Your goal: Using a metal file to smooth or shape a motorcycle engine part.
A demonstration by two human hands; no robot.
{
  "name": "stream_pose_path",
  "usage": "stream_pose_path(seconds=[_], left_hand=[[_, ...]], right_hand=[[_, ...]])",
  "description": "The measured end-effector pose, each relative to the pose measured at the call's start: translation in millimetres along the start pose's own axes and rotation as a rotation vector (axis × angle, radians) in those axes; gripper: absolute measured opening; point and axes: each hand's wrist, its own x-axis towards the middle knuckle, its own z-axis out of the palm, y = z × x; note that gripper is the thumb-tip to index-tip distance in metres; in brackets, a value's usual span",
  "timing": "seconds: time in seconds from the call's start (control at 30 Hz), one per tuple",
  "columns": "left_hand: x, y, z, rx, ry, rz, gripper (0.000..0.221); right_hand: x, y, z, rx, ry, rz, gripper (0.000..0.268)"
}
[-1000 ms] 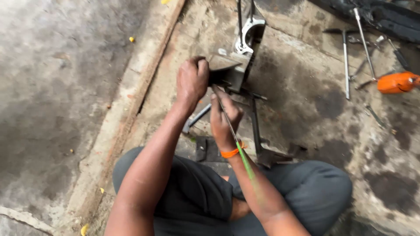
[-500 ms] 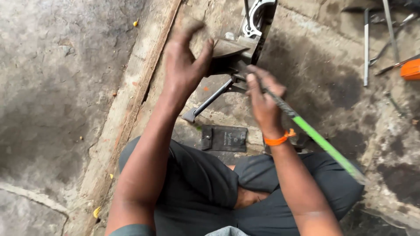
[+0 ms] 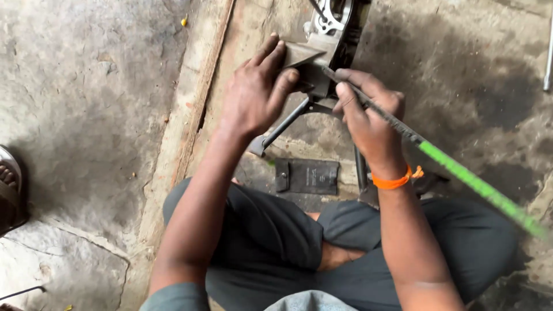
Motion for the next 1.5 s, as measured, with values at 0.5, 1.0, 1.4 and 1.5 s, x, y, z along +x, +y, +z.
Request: stream_pose_path(seconds=[0.5,1.0,1.4,1.5], left_hand=[[-2.5,-2.2,-9.1,0.149,0.057,0.188,0.105],[17.6,-24.4,-9.1,0.319,0.132,0.038,0.078],[36.6,-57.0,40.3,-1.324,0.127,-0.376,0.12],[37.9,-43.4,30.6,-1.376,0.176,-0.511,0.124]], right_hand=[[10.7,-6.1,-11.9,0.029,-0.232,-0.212,0.038],[0.1,12.1,22.2,-0.155,-0.023,-0.181,0.02],[-5.3,-1.6,41.4,-0.207,-0.135,-0.243,0.02],[-9.9,27.2,52.9,-0.326,-0.099,-0.228,0.017]])
